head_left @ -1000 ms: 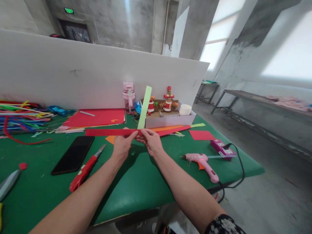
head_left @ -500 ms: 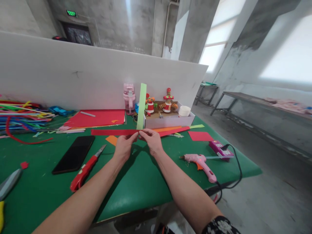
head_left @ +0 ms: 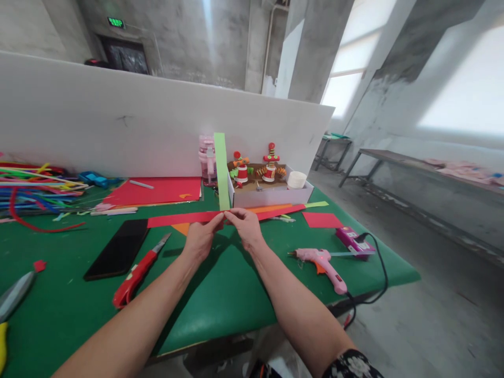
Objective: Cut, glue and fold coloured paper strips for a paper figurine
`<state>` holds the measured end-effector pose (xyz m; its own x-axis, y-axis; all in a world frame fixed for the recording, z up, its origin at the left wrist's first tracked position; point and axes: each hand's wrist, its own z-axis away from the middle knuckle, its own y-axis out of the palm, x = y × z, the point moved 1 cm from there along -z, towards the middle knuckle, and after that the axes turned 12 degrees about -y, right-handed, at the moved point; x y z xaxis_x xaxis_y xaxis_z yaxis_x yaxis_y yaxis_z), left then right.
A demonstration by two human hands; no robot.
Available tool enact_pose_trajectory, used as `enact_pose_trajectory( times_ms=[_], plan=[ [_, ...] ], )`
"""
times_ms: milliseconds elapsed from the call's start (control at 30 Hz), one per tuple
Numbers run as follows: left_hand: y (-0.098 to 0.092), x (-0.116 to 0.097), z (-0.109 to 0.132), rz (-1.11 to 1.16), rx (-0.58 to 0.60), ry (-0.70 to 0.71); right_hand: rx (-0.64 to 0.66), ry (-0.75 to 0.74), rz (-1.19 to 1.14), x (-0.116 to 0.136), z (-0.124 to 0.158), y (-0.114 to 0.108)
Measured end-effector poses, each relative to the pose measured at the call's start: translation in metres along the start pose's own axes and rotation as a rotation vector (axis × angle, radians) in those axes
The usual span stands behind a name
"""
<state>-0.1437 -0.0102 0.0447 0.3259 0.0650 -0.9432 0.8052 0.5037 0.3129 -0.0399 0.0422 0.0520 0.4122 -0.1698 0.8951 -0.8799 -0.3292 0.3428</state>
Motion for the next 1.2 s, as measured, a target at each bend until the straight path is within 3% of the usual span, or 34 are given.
enact_pose_trajectory(
  times_ms=[300, 467, 667, 767, 967, 1200],
  plan=[
    [-0.003, 0.0, -0.006, 0.08, -0.035, -0.011, 0.016, 0.101, -0.147, 0.0, 0.001, 0.001],
    [-0.004, 0.002, -0.007, 0.079, -0.036, -0.044, -0.005, 0.08, -0.141, -0.001, 0.002, 0.001],
    [-0.009, -0.002, -0.005, 0.037, -0.035, -0.06, 0.056, 0.146, -0.187, 0.002, 0.0, -0.002],
    [-0.009, -0.006, -0.003, 0.023, 0.008, -0.078, 0.085, 0.239, -0.248, 0.004, -0.002, -0.004],
    [-0.006, -0.006, 0.0, -0.016, 0.056, -0.093, 0.023, 0.454, -0.323, -0.001, -0.002, -0.007],
    [-0.005, -0.005, 0.003, -0.071, 0.054, -0.096, 0.108, 0.412, -0.259, -0.005, -0.001, -0.01]
  ],
)
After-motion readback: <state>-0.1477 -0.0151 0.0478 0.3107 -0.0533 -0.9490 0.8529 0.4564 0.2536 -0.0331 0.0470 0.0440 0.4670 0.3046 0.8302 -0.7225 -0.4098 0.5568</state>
